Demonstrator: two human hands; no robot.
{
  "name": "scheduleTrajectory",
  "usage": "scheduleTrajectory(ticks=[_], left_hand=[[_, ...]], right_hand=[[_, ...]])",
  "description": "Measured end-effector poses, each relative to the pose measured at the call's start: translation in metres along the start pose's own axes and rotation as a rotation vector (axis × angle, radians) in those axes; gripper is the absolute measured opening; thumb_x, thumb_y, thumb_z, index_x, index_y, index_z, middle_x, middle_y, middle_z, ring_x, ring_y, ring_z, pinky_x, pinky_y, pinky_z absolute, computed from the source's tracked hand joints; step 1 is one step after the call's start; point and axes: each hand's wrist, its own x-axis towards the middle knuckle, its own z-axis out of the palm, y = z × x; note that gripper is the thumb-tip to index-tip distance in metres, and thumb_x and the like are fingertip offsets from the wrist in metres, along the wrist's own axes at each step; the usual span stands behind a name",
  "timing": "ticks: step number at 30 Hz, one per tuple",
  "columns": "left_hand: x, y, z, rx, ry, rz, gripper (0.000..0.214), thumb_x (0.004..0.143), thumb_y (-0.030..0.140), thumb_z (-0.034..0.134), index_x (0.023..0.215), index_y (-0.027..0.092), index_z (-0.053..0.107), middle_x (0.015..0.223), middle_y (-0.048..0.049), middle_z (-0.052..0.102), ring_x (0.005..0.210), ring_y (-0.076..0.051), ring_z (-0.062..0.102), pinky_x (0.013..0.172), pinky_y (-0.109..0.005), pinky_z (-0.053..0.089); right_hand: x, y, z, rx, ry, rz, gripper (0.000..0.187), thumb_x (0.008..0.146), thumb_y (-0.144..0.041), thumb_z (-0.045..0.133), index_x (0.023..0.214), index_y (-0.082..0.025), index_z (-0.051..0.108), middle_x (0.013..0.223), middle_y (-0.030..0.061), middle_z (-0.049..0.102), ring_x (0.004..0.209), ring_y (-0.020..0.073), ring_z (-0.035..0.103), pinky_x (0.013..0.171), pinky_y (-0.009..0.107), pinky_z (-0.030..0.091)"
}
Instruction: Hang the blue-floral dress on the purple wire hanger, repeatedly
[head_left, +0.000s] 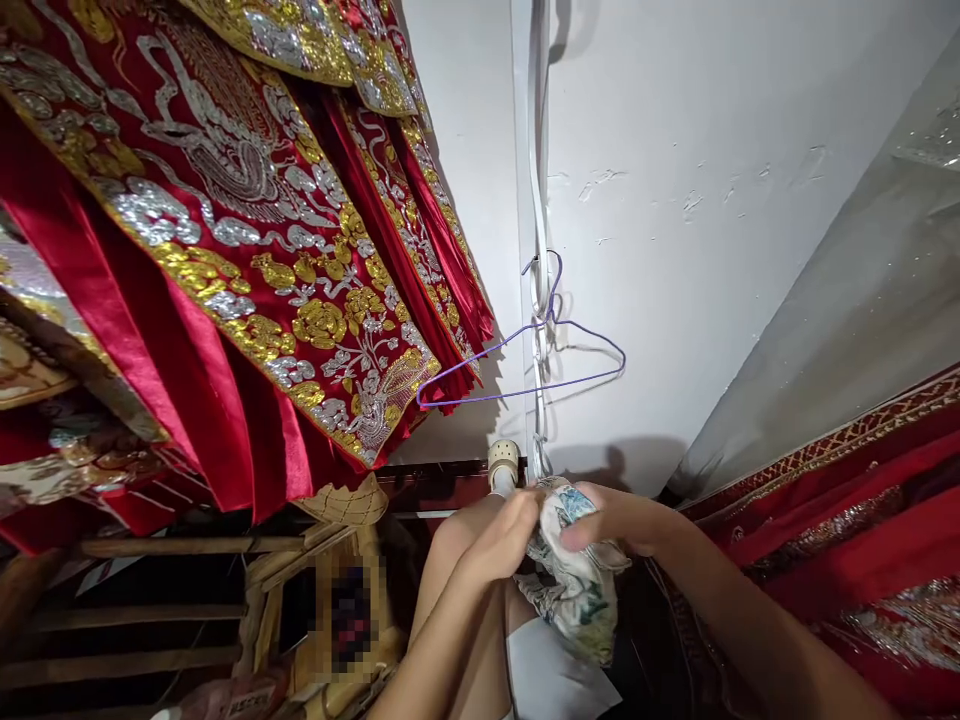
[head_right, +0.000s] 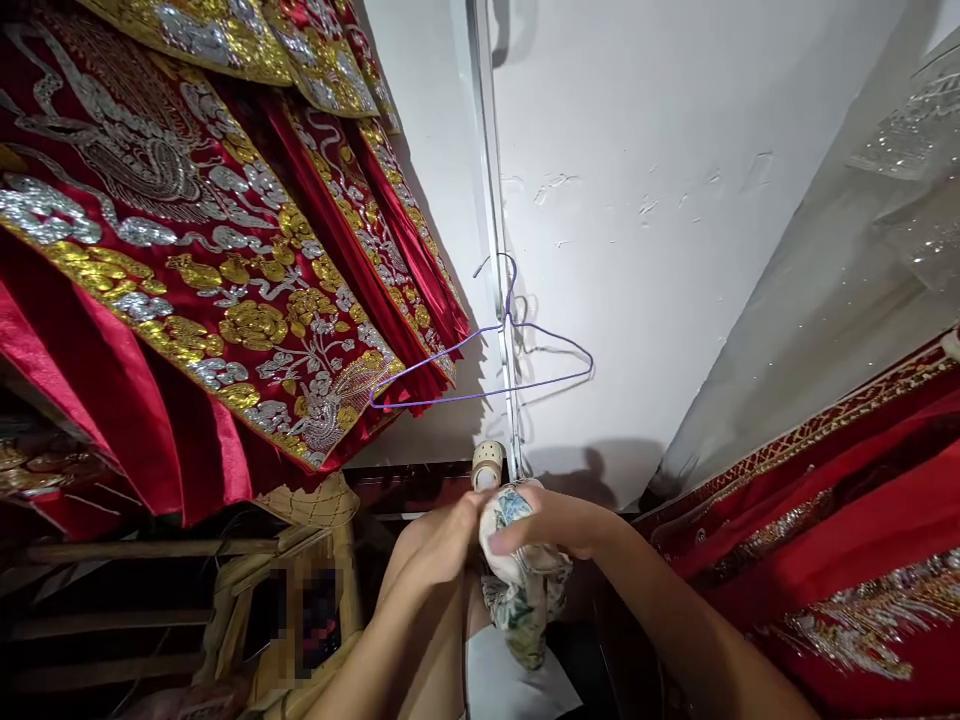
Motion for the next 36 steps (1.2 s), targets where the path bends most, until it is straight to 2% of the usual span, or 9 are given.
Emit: scheduleTrajectory(ticks=[2,6,9,14,19,25,29,31,36], left_hand=[[0.001,-0.015,0.004,0.087,-0.143,-0.037,0.081,0.086,0.088,0.013,0.062,0.02,0.05,0.068,-0.004,0.053,0.072,-0.019,0.051,0.072,-0.033,0.048],[0.007,-0.022,-0.02,0.231,-0.346,-0.195,0.069,0.087,0.081,0.039,0.056,0.02,0.028,0.058,0.0043,0.025,0.057,-0.01,0.026,0.053,-0.027,0.024],[0.008,-0.005,-0.053,0.334,-0.296,-0.269,0.057,0.086,0.06,0.059,0.056,0.019,0.033,0.057,0.0045,0.027,0.057,-0.009,0.027,0.053,-0.026,0.02],[-0.002,0.042,-0.078,-0.008,-0.125,-0.113,0.042,0.081,0.04,0.066,0.055,0.017,0.042,0.07,-0.0018,0.046,0.07,-0.015,0.041,0.064,-0.027,0.034],[-0.004,0.067,-0.075,-0.247,0.004,-0.206,0.03,0.077,0.044,0.07,0.073,0.018,0.057,0.07,0.0009,0.05,0.065,-0.014,0.042,0.061,-0.024,0.036],[0.003,0.061,-0.084,0.499,0.283,-0.052,0.026,0.084,0.03,0.064,0.109,0.026,0.065,0.073,0.002,0.06,0.062,-0.017,0.052,0.061,-0.024,0.037],[0.005,0.04,-0.099,0.775,0.077,-0.051,0.012,0.084,0.031,0.063,0.074,0.025,0.066,0.063,-0.0022,0.061,0.064,-0.022,0.06,0.077,-0.032,0.046],[0.008,0.026,-0.105,0.759,0.105,-0.016,0.014,0.077,0.029,0.068,0.064,0.025,0.063,0.063,-0.0044,0.065,0.079,-0.029,0.067,0.099,-0.045,0.043],[0.024,0.017,-0.122,0.759,0.308,-0.062,0.013,0.077,0.022,0.066,0.086,0.026,0.074,0.129,-0.0123,0.071,0.129,-0.042,0.057,0.114,-0.062,0.029]], right_hand=[[-0.009,-0.022,-0.003,-0.218,-0.003,0.023,0.029,0.06,-0.034,0.084,0.075,-0.016,0.068,0.071,-0.0015,0.063,0.068,0.0134,0.054,0.064,0.025,0.044],[-0.028,-0.058,-0.014,-0.437,0.171,-0.076,0.026,0.066,-0.037,0.081,0.075,-0.015,0.069,0.073,0.0003,0.065,0.069,0.0161,0.058,0.062,0.025,0.046],[-0.029,-0.074,-0.027,-0.455,0.235,-0.256,0.027,0.073,-0.041,0.076,0.073,-0.015,0.069,0.072,0.0038,0.067,0.065,0.0179,0.06,0.059,0.027,0.048],[0.007,-0.084,-0.068,-0.453,0.627,-0.617,0.03,0.078,-0.039,0.07,0.1,-0.02,0.075,0.1,0.0076,0.073,0.091,0.0259,0.068,0.08,0.036,0.054],[0.065,-0.066,-0.111,-0.506,0.659,-0.614,0.048,0.082,-0.042,0.067,0.126,-0.023,0.067,0.138,0.0098,0.063,0.125,0.0282,0.058,0.11,0.044,0.04],[0.066,-0.033,-0.137,-0.625,0.766,-0.622,0.018,0.081,-0.031,0.053,0.082,-0.02,0.067,0.085,0.0035,0.069,0.086,0.0219,0.061,0.083,0.033,0.047],[0.023,-0.023,-0.14,-0.709,0.842,-0.617,0.011,0.074,-0.027,0.052,0.069,-0.02,0.058,0.067,-0.0015,0.056,0.067,0.0164,0.051,0.062,0.026,0.037],[0.004,-0.023,-0.134,-0.725,0.911,-0.623,0.01,0.07,-0.027,0.053,0.064,-0.02,0.055,0.062,-0.0025,0.051,0.065,0.0152,0.047,0.059,0.026,0.034],[-0.015,-0.027,-0.112,-0.686,0.977,-0.636,0.013,0.061,-0.028,0.054,0.056,-0.021,0.044,0.056,-0.0044,0.036,0.058,0.0122,0.034,0.052,0.025,0.025]])
